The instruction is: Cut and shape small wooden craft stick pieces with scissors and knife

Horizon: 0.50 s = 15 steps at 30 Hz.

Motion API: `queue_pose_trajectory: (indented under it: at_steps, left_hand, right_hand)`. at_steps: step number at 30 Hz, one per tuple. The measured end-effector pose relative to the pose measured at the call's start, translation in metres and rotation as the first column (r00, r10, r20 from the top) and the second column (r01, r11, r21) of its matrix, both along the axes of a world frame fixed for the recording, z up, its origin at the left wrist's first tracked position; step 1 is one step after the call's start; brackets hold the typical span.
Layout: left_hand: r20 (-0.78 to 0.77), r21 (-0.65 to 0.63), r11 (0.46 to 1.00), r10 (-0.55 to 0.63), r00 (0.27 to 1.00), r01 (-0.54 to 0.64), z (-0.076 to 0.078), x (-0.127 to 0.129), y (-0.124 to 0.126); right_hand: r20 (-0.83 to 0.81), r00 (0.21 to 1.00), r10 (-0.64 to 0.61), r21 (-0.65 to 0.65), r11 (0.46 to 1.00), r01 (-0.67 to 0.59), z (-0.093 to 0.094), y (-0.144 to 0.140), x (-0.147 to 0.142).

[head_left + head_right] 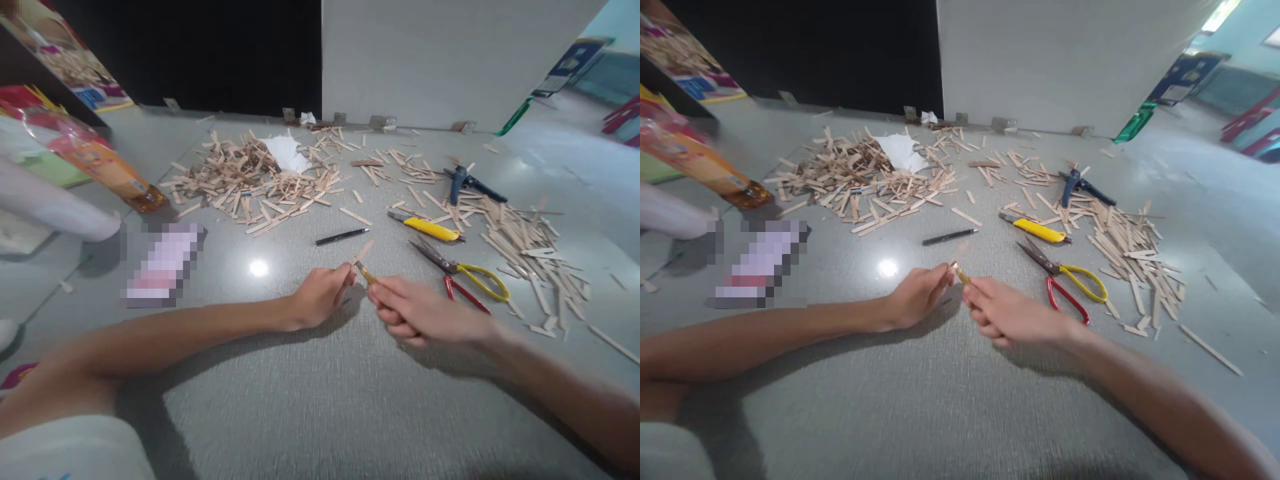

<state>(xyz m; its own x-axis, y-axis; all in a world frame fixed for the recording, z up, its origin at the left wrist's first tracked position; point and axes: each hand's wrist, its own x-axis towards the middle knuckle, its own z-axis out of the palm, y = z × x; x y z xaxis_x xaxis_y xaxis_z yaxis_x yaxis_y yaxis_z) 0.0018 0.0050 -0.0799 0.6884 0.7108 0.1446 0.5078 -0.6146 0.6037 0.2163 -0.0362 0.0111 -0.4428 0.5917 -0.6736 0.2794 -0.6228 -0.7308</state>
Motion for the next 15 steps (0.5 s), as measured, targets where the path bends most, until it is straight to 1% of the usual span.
queue_pose_trajectory:
  at_steps: [2, 3, 4, 6, 9, 11, 12, 13, 14, 15]
  left_hand:
    - [-0.010, 0.008, 0.999, -0.040, 0.999, 0.040, 0.001, 0.001, -0.001]
    - [-0.015, 0.013, 0.998, -0.056, 0.998, 0.057, 0.001, 0.001, -0.001]
    - [-0.021, 0.020, 0.998, -0.066, 0.998, 0.066, 0.001, 0.001, -0.002]
    - [-0.031, 0.035, 0.997, -0.061, 0.998, 0.062, 0.000, 0.001, -0.003]
    - [-0.047, 0.072, 0.997, -0.020, 0.999, 0.023, -0.002, -0.001, -0.003]
    - [-0.060, 0.096, 0.995, -0.003, 0.998, 0.008, -0.003, -0.001, -0.002]
    - [-0.068, 0.106, 0.994, -0.001, 0.998, 0.008, -0.003, 0.000, -0.003]
    - [-0.075, 0.113, 0.993, -0.004, 0.997, 0.013, -0.002, 0.000, -0.003]
    - [-0.083, 0.121, 0.992, -0.009, 0.997, 0.019, -0.002, 0.001, -0.004]
    - [-0.090, 0.128, 0.991, -0.013, 0.996, 0.025, -0.001, 0.001, -0.004]
  right_hand:
    - [0.017, 0.989, 0.149, -0.113, 0.983, -0.146, 0.011, 0.012, 0.016]
    - [0.013, 0.981, 0.194, -0.153, 0.970, -0.190, 0.014, 0.016, 0.021]
    - [0.005, 0.981, 0.195, -0.164, 0.968, -0.192, 0.014, 0.017, 0.023]
    - [-0.021, 0.988, 0.150, -0.137, 0.979, -0.152, 0.007, 0.012, 0.017]
    - [-0.029, 0.999, 0.046, -0.039, 0.998, -0.047, -0.011, -0.003, -0.002]
    - [0.011, 1.000, -0.012, 0.031, 0.999, 0.012, -0.015, -0.008, -0.007]
    - [0.022, 1.000, -0.004, 0.032, 0.999, 0.004, -0.013, -0.007, -0.006]
    - [0.035, 0.999, 0.014, 0.005, 1.000, -0.014, -0.008, -0.004, -0.001]
    - [0.048, 0.997, 0.064, -0.049, 0.997, -0.061, -0.003, 0.001, 0.005]
    - [0.053, 0.986, 0.158, -0.116, 0.982, -0.151, 0.003, 0.007, 0.010]
